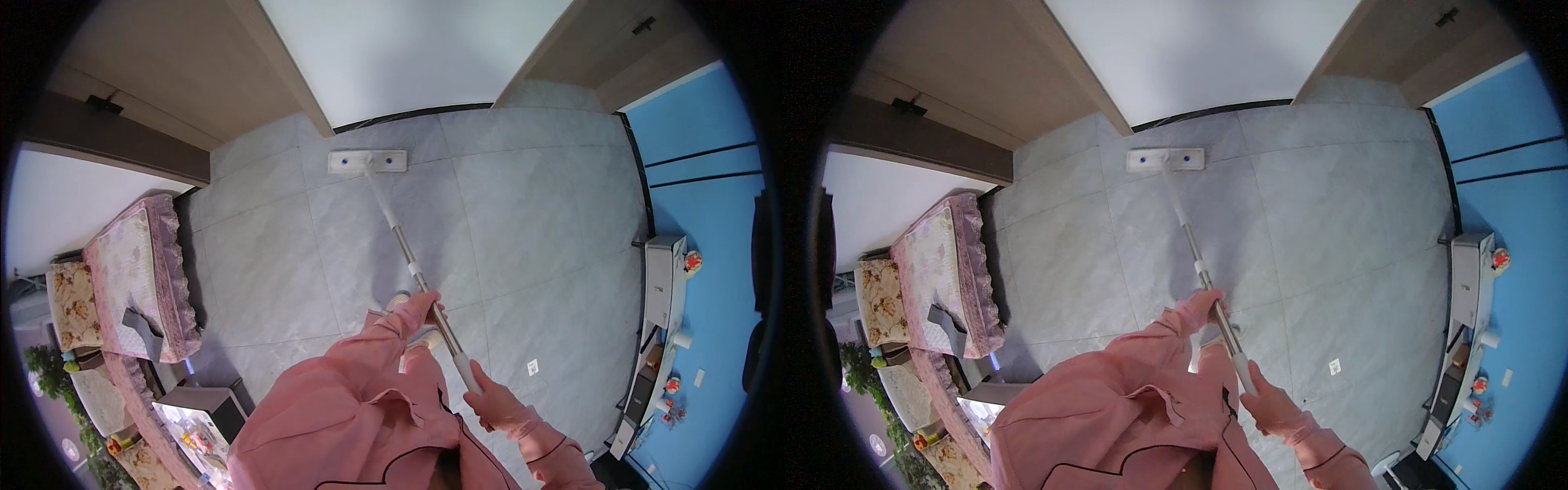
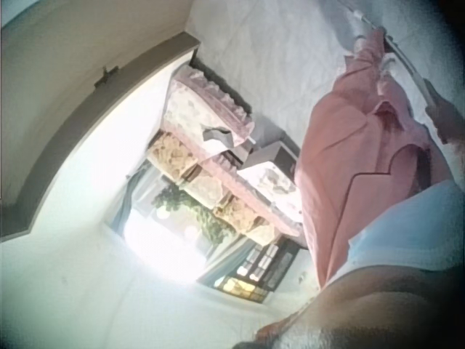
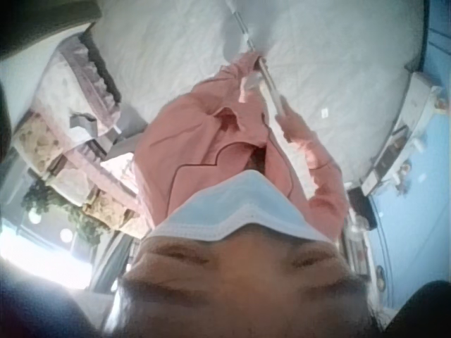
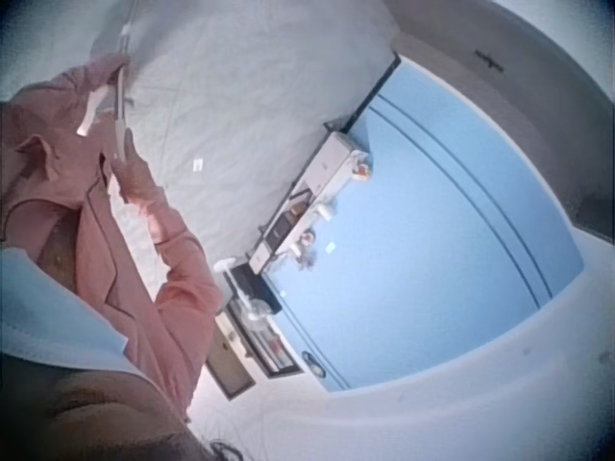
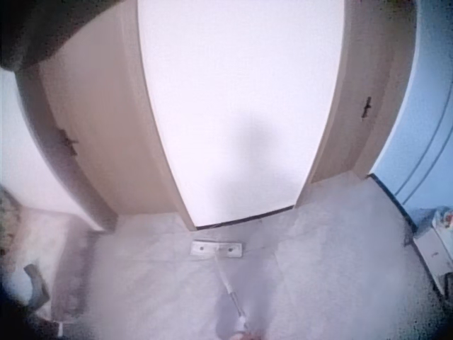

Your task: The person mops a tiled floor in a living room using a flat mop. They move around furniture, including a TV stand and a fan, and later put on cleaning gloves before resuming mopping.

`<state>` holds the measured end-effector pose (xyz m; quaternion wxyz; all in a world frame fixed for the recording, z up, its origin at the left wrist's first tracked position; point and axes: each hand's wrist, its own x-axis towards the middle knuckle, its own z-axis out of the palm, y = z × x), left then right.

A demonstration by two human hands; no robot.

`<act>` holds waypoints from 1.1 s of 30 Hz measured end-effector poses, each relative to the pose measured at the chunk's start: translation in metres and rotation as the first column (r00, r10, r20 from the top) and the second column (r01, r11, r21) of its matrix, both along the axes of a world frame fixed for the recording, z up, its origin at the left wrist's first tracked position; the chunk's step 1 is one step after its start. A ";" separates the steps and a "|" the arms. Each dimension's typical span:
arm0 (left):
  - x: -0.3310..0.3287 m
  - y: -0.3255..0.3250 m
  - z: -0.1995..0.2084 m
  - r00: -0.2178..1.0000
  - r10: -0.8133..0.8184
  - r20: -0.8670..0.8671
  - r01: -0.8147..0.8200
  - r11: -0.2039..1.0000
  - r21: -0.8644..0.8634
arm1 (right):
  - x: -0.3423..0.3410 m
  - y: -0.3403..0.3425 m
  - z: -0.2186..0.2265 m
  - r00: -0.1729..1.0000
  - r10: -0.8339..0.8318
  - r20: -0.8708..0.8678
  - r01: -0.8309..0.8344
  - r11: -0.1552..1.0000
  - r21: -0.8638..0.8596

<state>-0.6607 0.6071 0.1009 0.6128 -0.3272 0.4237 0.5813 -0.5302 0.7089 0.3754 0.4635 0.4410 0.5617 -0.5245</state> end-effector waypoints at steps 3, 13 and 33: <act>0.013 -0.013 0.014 0.986 0.087 0.139 -0.074 0.993 -0.097 | 0.009 0.016 0.010 0.974 0.224 0.022 -0.224 0.975 0.005; -0.054 0.014 -0.057 0.946 0.319 0.066 -0.302 0.936 -0.182 | -0.029 0.085 -0.062 0.741 0.500 -0.447 -0.292 0.841 0.455; -0.019 0.458 -0.034 0.456 -0.567 -0.686 0.701 0.704 -0.116 | 0.045 0.368 -0.049 0.955 -0.015 -0.296 0.173 0.839 0.515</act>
